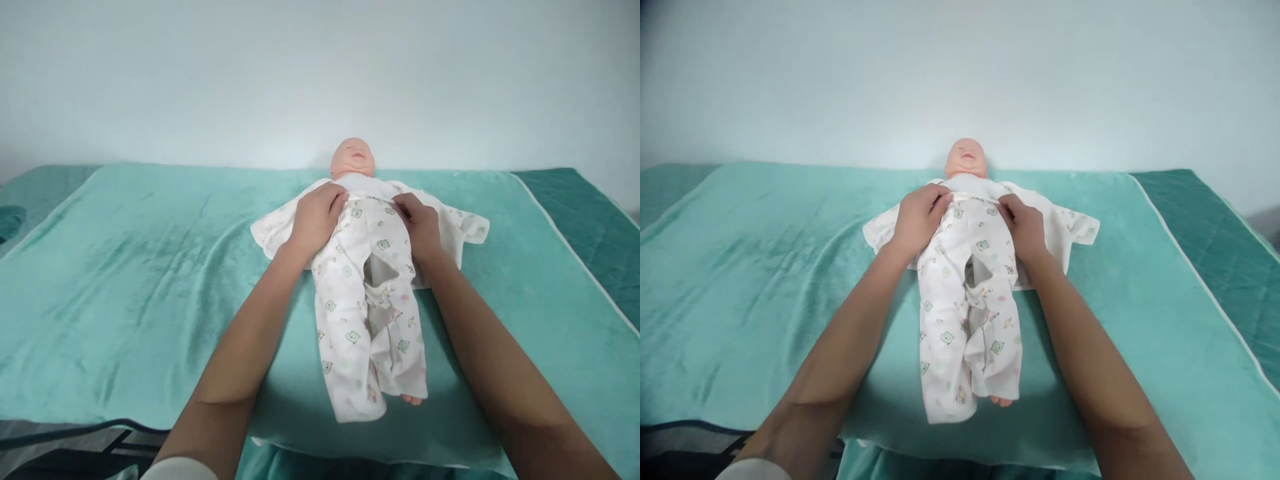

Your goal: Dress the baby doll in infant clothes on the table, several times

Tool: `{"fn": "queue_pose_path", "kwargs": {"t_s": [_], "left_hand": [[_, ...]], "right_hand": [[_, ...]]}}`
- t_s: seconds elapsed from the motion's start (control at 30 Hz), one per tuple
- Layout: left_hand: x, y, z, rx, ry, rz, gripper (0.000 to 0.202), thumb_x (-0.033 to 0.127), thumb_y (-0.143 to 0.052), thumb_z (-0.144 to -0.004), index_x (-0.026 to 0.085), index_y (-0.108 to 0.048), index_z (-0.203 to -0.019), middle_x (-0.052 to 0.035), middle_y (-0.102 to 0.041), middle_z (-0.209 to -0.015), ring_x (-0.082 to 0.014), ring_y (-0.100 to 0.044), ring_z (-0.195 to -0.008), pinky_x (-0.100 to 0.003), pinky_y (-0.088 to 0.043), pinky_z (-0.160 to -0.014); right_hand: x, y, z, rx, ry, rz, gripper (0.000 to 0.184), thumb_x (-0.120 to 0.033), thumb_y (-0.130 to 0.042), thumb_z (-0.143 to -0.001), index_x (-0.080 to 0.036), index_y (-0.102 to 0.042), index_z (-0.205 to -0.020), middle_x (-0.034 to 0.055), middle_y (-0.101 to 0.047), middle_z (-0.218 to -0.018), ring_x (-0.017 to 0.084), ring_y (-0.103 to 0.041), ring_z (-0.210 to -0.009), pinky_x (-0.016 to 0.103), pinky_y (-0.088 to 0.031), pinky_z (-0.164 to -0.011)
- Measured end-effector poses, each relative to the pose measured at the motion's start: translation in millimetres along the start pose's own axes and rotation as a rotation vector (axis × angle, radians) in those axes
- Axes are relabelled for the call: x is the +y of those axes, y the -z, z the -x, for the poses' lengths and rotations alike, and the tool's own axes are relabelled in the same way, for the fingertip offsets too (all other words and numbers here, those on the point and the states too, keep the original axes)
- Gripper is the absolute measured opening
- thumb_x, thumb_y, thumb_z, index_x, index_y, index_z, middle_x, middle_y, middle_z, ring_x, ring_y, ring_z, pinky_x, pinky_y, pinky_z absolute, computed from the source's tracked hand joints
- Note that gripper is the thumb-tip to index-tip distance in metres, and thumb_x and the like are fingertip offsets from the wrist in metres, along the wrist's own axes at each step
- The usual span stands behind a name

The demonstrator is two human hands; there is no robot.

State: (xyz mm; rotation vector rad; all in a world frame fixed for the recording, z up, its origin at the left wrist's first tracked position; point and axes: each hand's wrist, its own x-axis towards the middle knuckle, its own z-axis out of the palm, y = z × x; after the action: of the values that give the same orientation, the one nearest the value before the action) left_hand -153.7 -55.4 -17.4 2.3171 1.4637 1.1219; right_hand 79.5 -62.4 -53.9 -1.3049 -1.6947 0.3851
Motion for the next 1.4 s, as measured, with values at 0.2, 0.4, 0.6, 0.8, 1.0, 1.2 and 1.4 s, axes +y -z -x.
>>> {"fn": "queue_pose_path", "kwargs": {"t_s": [0.2,0.4,0.6,0.8,1.0,1.2,1.4], "left_hand": [[-13,-13.3,-40,-0.064,0.198,-0.047,0.023,0.031,-0.040,-0.103,0.021,-0.057,-0.092,-0.0085,-0.070,-0.094,-0.0244,-0.063,-0.091,-0.036,-0.046,-0.084],[-36,-27.4,-53,-0.024,0.277,0.165,0.020,0.026,-0.048,-0.100,0.023,-0.051,-0.080,-0.0044,-0.067,-0.089,-0.0210,-0.059,-0.086,-0.035,-0.046,-0.084],[-38,-31.3,-40,0.077,0.119,0.165,0.014,0.032,-0.057,-0.097,0.024,-0.054,-0.085,-0.0050,-0.065,-0.094,-0.0234,-0.058,-0.095,-0.038,-0.046,-0.093],[-50,-37.5,-46,0.068,0.186,0.182,0.016,0.033,-0.054,-0.099,0.024,-0.052,-0.086,-0.0047,-0.065,-0.087,-0.0237,-0.061,-0.090,-0.039,-0.048,-0.089],[-59,-42.9,-54,0.138,0.256,0.217,0.012,0.029,-0.056,-0.097,0.025,-0.054,-0.086,-0.0042,-0.068,-0.088,-0.0224,-0.063,-0.086,-0.037,-0.049,-0.085],[-49,-33.9,-40,0.065,0.108,0.230,0.021,0.022,-0.052,-0.094,0.024,-0.071,-0.101,-0.0051,-0.073,-0.108,-0.0218,-0.065,-0.103,-0.038,-0.049,-0.098],[-56,-25.5,-12,0.023,0.008,0.093,0.039,0.019,-0.046,-0.094,0.026,-0.072,-0.122,-0.0080,-0.071,-0.127,-0.0249,-0.059,-0.121,-0.044,-0.041,-0.113]], "right_hand": [[8,-11,-37,-0.031,-0.190,0.045,0.018,-0.039,-0.060,-0.088,-0.024,-0.056,-0.078,-0.0020,-0.058,-0.066,0.019,-0.051,-0.068,0.033,-0.040,-0.069],[11,-18,-44,-0.041,-0.217,0.022,0.021,-0.038,-0.060,-0.089,-0.024,-0.056,-0.074,0.0004,-0.063,-0.071,0.020,-0.055,-0.071,0.034,-0.043,-0.070],[10,-18,-35,0.006,0.149,0.182,0.021,-0.037,-0.050,-0.097,-0.024,-0.057,-0.082,0.0066,-0.070,-0.100,0.025,-0.061,-0.097,0.045,-0.045,-0.095],[21,-18,-51,-0.076,0.016,0.161,0.019,-0.039,-0.049,-0.096,-0.025,-0.059,-0.087,0.0057,-0.073,-0.094,0.025,-0.062,-0.087,0.039,-0.047,-0.083],[33,-25,-63,-0.010,-0.014,0.240,0.018,-0.036,-0.058,-0.091,-0.025,-0.056,-0.076,0.0028,-0.066,-0.077,0.022,-0.059,-0.077,0.037,-0.046,-0.078],[23,-20,-43,-0.030,0.211,0.126,0.026,-0.034,-0.047,-0.100,-0.026,-0.070,-0.108,0.0063,-0.075,-0.111,0.025,-0.066,-0.105,0.042,-0.050,-0.095],[27,-9,-23,-0.099,0.296,0.145,0.041,-0.029,-0.054,-0.094,-0.025,-0.067,-0.133,0.0102,-0.064,-0.143,0.029,-0.055,-0.135,0.052,-0.040,-0.117]]}}
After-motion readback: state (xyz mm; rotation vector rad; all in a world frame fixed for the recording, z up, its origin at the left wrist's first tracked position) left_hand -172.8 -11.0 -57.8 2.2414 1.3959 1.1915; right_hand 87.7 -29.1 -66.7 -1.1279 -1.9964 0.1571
